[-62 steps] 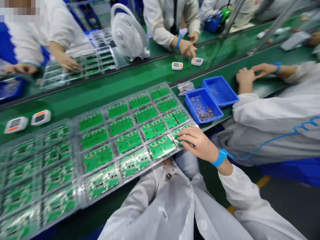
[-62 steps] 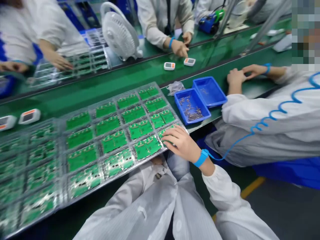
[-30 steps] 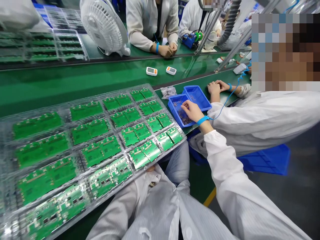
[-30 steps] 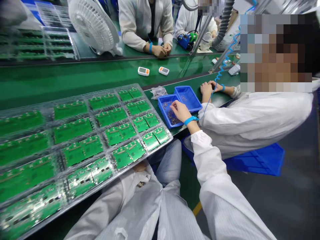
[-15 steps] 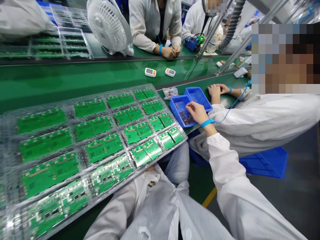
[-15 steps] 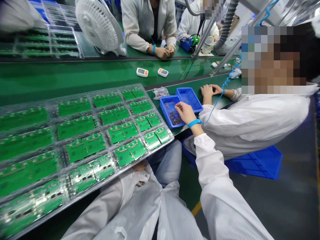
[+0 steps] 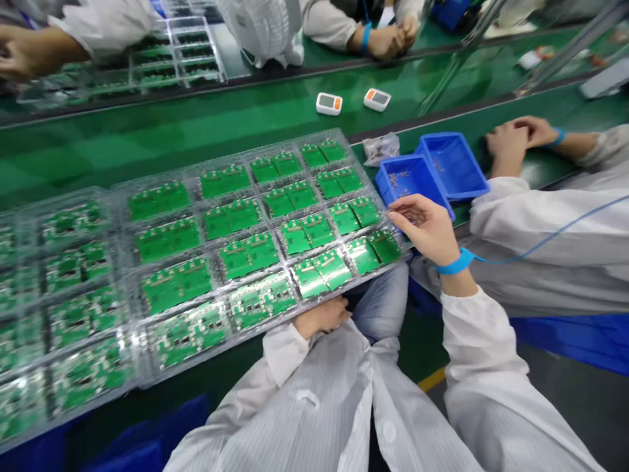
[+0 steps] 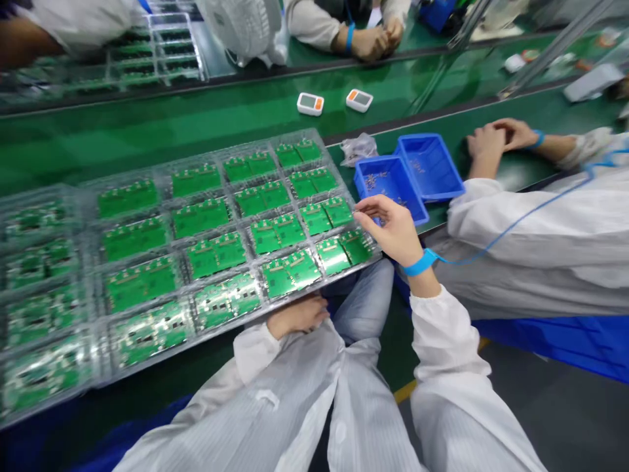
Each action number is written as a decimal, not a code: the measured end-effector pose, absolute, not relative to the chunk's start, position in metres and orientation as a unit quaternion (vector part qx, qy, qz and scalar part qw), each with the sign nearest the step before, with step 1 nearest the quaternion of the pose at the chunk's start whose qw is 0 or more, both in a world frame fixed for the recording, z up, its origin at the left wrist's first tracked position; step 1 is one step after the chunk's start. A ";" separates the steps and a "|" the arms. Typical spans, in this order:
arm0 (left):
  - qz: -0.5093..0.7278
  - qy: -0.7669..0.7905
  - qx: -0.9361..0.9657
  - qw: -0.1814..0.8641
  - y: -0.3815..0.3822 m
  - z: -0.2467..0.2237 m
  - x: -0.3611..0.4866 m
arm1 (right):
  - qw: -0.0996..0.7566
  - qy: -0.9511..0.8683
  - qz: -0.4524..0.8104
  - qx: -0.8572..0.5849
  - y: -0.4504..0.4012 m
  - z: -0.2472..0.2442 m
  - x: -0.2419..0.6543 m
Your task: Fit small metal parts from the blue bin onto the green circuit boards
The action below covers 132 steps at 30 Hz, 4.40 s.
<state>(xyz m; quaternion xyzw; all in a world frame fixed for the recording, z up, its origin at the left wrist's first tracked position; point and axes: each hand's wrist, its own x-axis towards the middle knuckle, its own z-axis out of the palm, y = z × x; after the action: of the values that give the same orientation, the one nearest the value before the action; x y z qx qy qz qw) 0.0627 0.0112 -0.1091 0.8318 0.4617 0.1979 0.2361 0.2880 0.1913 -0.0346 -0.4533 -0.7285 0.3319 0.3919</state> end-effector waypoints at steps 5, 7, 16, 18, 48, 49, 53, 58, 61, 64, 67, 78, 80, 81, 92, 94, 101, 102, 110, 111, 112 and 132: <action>0.174 0.319 0.872 0.329 -0.026 -0.043 0.025 | 0.360 -0.800 0.308 -0.369 0.166 -0.018 0.254; 0.236 0.356 0.855 0.294 -0.029 -0.014 0.011 | 0.363 -0.811 0.307 -0.341 0.158 -0.014 0.242; 0.156 0.560 0.812 0.055 -0.005 -0.025 -0.008 | 0.375 -0.766 0.403 -0.331 0.140 -0.030 0.218; 0.158 0.557 0.812 0.071 -0.007 -0.025 -0.008 | 0.375 -0.756 0.414 -0.341 0.139 -0.034 0.218; 0.290 0.618 0.731 -0.011 -0.013 -0.023 -0.006 | 0.349 -0.743 0.473 -0.320 0.137 -0.041 0.223; 0.294 0.627 0.721 -0.002 -0.014 -0.023 -0.005 | 0.347 -0.746 0.469 -0.321 0.137 -0.041 0.223; 0.306 0.649 0.695 0.044 -0.016 -0.026 -0.001 | 0.350 -0.766 0.431 -0.323 0.137 -0.042 0.222; 0.318 0.635 0.698 0.092 -0.016 -0.029 0.002 | 0.349 -0.792 0.398 -0.305 0.138 -0.043 0.222; 0.307 0.618 0.717 0.103 -0.016 -0.030 0.004 | 0.345 -0.805 0.382 -0.296 0.137 -0.043 0.222; 0.305 0.616 0.717 0.116 -0.015 -0.029 0.003 | 0.345 -0.811 0.367 -0.296 0.136 -0.043 0.222; 0.328 0.624 0.702 0.098 -0.015 -0.029 0.000 | 0.344 -0.814 0.359 -0.300 0.134 -0.042 0.221; 0.410 0.639 0.645 0.094 -0.008 -0.027 -0.001 | 0.315 -0.764 0.497 -0.266 0.107 -0.035 0.199; 0.416 0.623 0.656 0.093 -0.006 -0.028 0.000 | 0.301 -0.768 0.504 -0.255 0.106 -0.035 0.197; 0.419 0.617 0.660 0.092 -0.005 -0.028 0.000 | 0.296 -0.771 0.507 -0.248 0.106 -0.035 0.196; 0.428 0.615 0.657 0.087 -0.003 -0.026 0.002 | 0.289 -0.787 0.508 -0.199 0.106 -0.037 0.195; 0.429 0.612 0.659 0.081 -0.003 -0.026 0.002 | 0.294 -0.780 0.513 -0.205 0.106 -0.038 0.195; 0.416 0.617 0.667 0.047 0.000 -0.028 0.004 | 0.298 -0.765 0.524 -0.226 0.106 -0.039 0.195; 0.418 0.615 0.667 0.043 0.001 -0.029 0.005 | 0.302 -0.768 0.519 -0.224 0.106 -0.038 0.195; 0.457 0.598 0.658 0.010 0.000 -0.033 0.004 | 0.320 -0.837 0.398 -0.194 0.107 -0.036 0.192; 0.457 0.598 0.658 0.007 0.000 -0.034 0.003 | 0.313 -0.848 0.387 -0.184 0.107 -0.036 0.191; 0.457 0.598 0.658 0.004 0.000 -0.034 0.003 | 0.305 -0.856 0.378 -0.176 0.107 -0.036 0.191; 0.489 0.608 0.622 0.063 -0.008 -0.041 0.000 | 0.318 -0.794 0.440 -0.274 0.109 -0.030 0.192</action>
<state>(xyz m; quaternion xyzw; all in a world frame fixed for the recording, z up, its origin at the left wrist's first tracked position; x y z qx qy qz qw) -0.0003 -0.0077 -0.0407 0.6222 0.6078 0.4894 0.0627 0.1924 0.1090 -0.0297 -0.2736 -0.7938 0.4402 0.3180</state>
